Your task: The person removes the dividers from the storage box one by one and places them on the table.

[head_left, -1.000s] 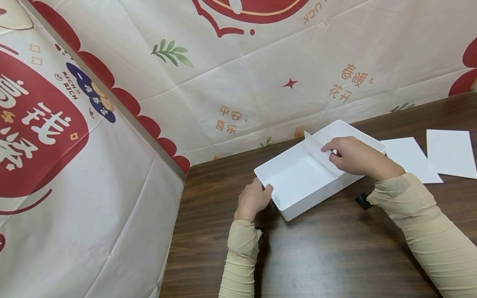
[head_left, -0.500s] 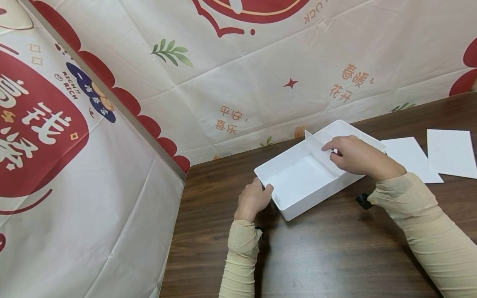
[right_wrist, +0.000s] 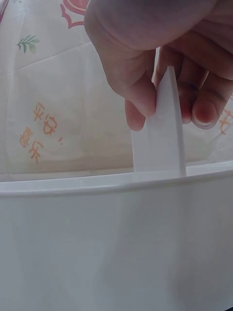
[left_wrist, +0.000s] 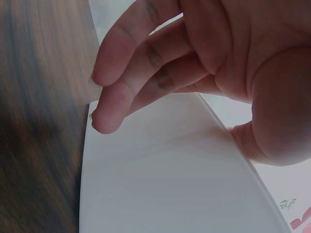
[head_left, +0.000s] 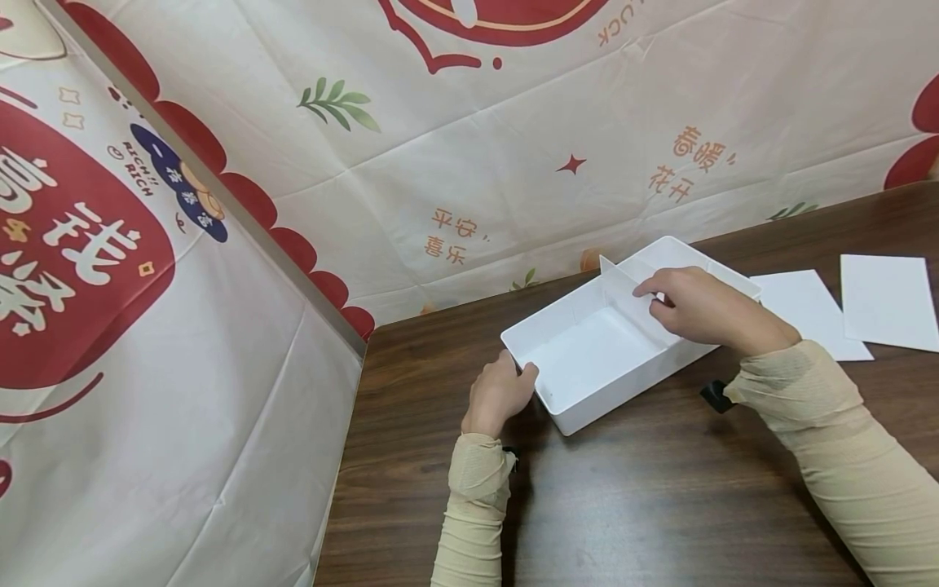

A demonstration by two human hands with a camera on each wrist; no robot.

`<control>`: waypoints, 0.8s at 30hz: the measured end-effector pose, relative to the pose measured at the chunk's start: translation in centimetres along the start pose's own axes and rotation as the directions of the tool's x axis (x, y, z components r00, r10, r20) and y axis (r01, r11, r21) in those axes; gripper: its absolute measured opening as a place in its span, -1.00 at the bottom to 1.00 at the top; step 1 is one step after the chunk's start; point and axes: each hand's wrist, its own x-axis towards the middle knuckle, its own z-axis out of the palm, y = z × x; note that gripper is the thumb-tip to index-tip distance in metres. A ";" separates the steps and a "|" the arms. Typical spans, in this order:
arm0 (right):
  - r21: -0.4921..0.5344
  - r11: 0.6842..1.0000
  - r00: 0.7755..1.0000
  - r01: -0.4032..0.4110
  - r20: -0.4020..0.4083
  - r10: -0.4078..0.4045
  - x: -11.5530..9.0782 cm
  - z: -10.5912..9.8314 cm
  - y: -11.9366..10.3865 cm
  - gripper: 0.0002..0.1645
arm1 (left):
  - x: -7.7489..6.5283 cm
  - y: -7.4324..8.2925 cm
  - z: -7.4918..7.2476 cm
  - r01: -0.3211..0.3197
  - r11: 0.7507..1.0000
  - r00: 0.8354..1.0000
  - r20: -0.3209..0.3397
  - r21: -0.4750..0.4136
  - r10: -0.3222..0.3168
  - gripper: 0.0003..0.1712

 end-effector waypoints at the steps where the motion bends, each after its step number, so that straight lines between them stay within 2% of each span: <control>1: -0.001 1.000 1.000 0.001 -0.002 -0.001 0.0 0.0 0.0 -0.64 | 0.0 0.0 0.0 -0.001 1.000 1.000 -0.001 0.000 0.001 -0.39; 24: -0.001 1.000 1.000 0.006 -0.013 -0.006 0.0 0.0 0.1 -0.65 | 0.1 0.0 0.1 -0.003 1.000 1.000 -0.005 0.007 0.003 -0.38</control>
